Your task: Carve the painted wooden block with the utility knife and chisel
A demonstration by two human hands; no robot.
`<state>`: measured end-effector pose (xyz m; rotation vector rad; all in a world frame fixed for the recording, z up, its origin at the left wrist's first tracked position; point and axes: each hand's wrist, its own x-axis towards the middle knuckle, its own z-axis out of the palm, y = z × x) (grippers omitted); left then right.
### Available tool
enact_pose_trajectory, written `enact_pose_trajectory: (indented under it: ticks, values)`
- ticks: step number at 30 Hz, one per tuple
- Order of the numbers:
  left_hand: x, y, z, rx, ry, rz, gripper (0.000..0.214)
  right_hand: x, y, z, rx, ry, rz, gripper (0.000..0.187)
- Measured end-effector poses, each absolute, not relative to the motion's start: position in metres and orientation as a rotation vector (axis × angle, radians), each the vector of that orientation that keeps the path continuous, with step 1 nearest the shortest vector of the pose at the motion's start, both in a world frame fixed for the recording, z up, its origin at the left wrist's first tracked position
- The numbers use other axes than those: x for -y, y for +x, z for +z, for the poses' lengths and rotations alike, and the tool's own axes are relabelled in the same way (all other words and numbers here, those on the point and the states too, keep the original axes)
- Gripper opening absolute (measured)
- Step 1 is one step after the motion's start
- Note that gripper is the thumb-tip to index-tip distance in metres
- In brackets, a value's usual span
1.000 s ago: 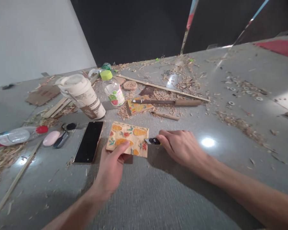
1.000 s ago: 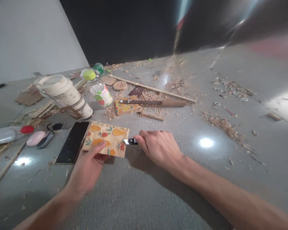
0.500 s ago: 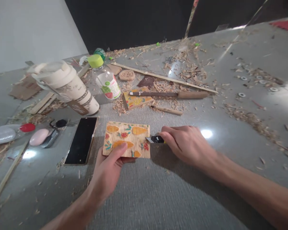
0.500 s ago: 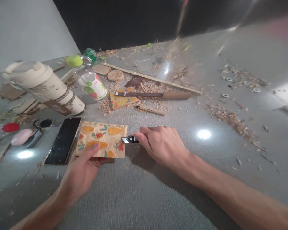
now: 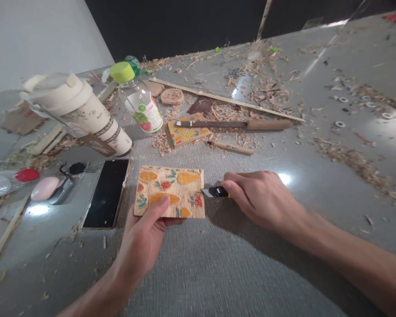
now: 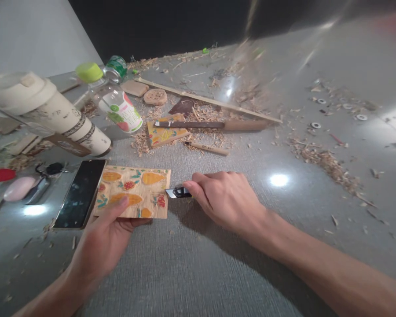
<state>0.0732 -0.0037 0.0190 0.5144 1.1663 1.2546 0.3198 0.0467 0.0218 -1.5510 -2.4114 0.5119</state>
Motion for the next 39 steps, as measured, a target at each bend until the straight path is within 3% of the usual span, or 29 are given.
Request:
enact_pose_trajectory:
  ticks: [16, 33, 39]
  values:
    - [0.005, 0.072, 0.019, -1.198, 0.559, 1.242, 0.054, -0.043, 0.316, 0.022, 2.45, -1.495, 0.497, 0.069]
    - [0.011, 0.076, 0.037, -1.157, 0.553, 1.257, 0.047, -0.034, 0.316, 0.03, 2.408, -1.272, 0.011, 0.068]
    - [0.022, 0.068, 0.038, -1.157, 0.581, 1.2, 0.036, -0.045, 0.323, 0.033, 2.312, -1.419, 0.018, 0.069]
